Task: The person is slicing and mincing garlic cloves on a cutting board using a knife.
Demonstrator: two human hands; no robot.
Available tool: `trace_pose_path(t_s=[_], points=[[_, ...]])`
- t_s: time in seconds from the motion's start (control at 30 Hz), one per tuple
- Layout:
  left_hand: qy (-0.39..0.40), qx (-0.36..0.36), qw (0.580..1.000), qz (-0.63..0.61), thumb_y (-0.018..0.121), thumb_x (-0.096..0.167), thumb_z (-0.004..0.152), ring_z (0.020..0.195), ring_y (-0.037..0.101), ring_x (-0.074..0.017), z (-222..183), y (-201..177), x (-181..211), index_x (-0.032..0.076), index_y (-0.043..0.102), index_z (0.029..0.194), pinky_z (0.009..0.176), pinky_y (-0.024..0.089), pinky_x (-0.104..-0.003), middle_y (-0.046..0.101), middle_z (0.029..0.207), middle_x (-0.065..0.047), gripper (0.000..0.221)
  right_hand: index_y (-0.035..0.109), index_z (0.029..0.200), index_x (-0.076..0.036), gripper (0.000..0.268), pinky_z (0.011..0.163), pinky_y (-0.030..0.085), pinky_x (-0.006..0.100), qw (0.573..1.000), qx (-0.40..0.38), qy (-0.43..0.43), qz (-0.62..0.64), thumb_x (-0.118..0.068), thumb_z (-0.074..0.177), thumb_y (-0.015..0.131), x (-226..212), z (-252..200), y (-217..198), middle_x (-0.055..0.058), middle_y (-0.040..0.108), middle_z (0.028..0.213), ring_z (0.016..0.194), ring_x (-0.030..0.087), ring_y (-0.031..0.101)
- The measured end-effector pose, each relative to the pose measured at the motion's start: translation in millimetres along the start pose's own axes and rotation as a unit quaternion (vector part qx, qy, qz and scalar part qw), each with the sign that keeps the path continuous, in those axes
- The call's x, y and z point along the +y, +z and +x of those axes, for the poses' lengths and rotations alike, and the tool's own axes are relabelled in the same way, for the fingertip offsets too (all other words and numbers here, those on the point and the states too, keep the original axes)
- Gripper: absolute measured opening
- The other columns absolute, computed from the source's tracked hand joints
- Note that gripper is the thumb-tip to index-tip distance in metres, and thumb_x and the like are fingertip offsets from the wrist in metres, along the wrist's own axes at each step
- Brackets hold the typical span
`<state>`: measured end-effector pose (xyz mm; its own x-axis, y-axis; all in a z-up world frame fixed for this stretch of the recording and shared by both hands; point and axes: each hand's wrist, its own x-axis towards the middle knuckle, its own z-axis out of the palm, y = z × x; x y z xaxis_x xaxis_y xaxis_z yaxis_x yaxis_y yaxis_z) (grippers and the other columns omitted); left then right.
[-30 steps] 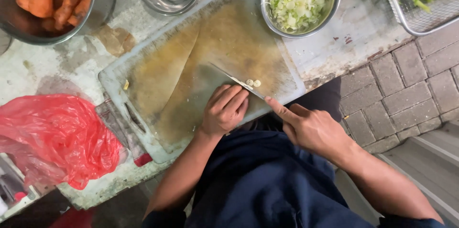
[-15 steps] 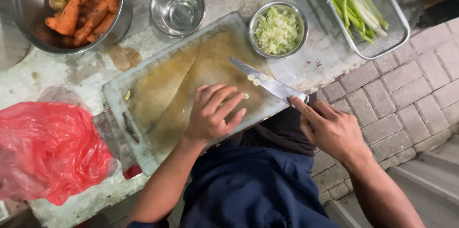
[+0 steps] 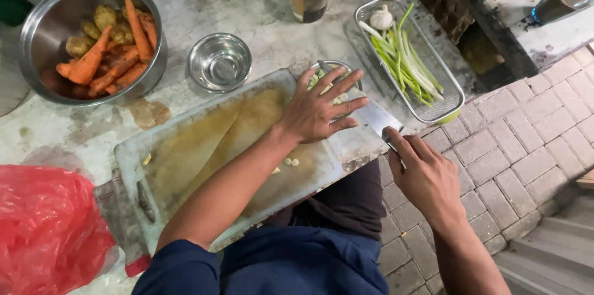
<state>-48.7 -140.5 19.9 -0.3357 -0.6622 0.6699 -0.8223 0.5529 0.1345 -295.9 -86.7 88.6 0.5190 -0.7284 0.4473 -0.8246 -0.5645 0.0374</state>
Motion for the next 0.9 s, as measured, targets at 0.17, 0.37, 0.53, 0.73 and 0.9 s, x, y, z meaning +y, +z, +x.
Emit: trace_pose_path(t_s=[0.17, 0.37, 0.53, 0.73, 0.9], points=[[-0.009, -0.026, 1.0, -0.014, 0.041, 0.064, 0.099, 0.139, 0.042, -0.0274, -4.2, 19.5, -17.0, 0.04, 0.064, 0.126, 0.101, 0.035, -0.065, 0.039, 0.156, 0.002, 0.043, 0.068, 0.121, -0.027, 0.033, 0.057, 0.056, 0.036, 0.999, -0.031, 0.009, 0.005, -0.024, 0.088, 0.066, 3.0, 2.6, 0.6, -0.004, 0.067, 0.09, 0.081, 0.02, 0.07], [-0.042, -0.095, 0.994, 0.013, 0.032, 0.068, 0.1, 0.142, 0.038, -0.0262, -10.9, 22.3, -34.9, 0.043, 0.061, 0.131, 0.103, 0.031, -0.067, 0.033, 0.159, 0.003, 0.049, 0.068, 0.121, -0.024, 0.034, 0.056, 0.056, 0.036, 0.998, -0.068, 0.011, 0.016, -0.024, 0.088, 0.065, 6.9, 0.7, -6.3, -0.003, 0.067, 0.09, 0.081, 0.021, 0.071], [-0.071, -0.169, 0.983, 0.011, 0.019, 0.075, 0.097, 0.144, 0.035, -0.0279, -14.2, 25.8, -49.4, 0.046, 0.052, 0.139, 0.106, 0.027, -0.07, 0.03, 0.16, 0.004, 0.061, 0.066, 0.123, -0.03, 0.033, 0.058, 0.057, 0.035, 0.995, -0.093, 0.024, -0.013, -0.027, 0.089, 0.065, 17.9, -20.0, -21.3, -0.006, 0.067, 0.09, 0.08, 0.019, 0.07], [-0.064, -0.199, 0.978, 0.015, 0.018, 0.062, 0.103, 0.143, 0.036, -0.0269, -17.1, -6.1, -60.7, 0.028, 0.061, 0.138, 0.107, 0.019, -0.07, 0.022, 0.161, 0.004, 0.065, 0.071, 0.129, -0.026, 0.034, 0.064, 0.056, 0.038, 0.975, -0.151, 0.158, 0.043, -0.025, 0.096, 0.064, 31.8, -67.5, -41.1, -0.01, 0.071, 0.109, 0.081, 0.012, 0.067], [-0.069, -0.054, 0.996, -0.016, 0.073, 0.015, 0.089, 0.081, 0.063, -0.0224, -33.8, -64.2, -58.1, 0.014, 0.074, 0.094, 0.073, 0.037, -0.039, 0.071, 0.087, 0.0, 0.005, 0.055, 0.137, -0.001, 0.043, 0.061, 0.05, 0.029, 0.777, -0.251, 0.32, 0.481, -0.01, 0.096, 0.051, 22.6, -127.1, -9.4, 0.009, 0.064, 0.065, 0.056, 0.015, 0.056]])
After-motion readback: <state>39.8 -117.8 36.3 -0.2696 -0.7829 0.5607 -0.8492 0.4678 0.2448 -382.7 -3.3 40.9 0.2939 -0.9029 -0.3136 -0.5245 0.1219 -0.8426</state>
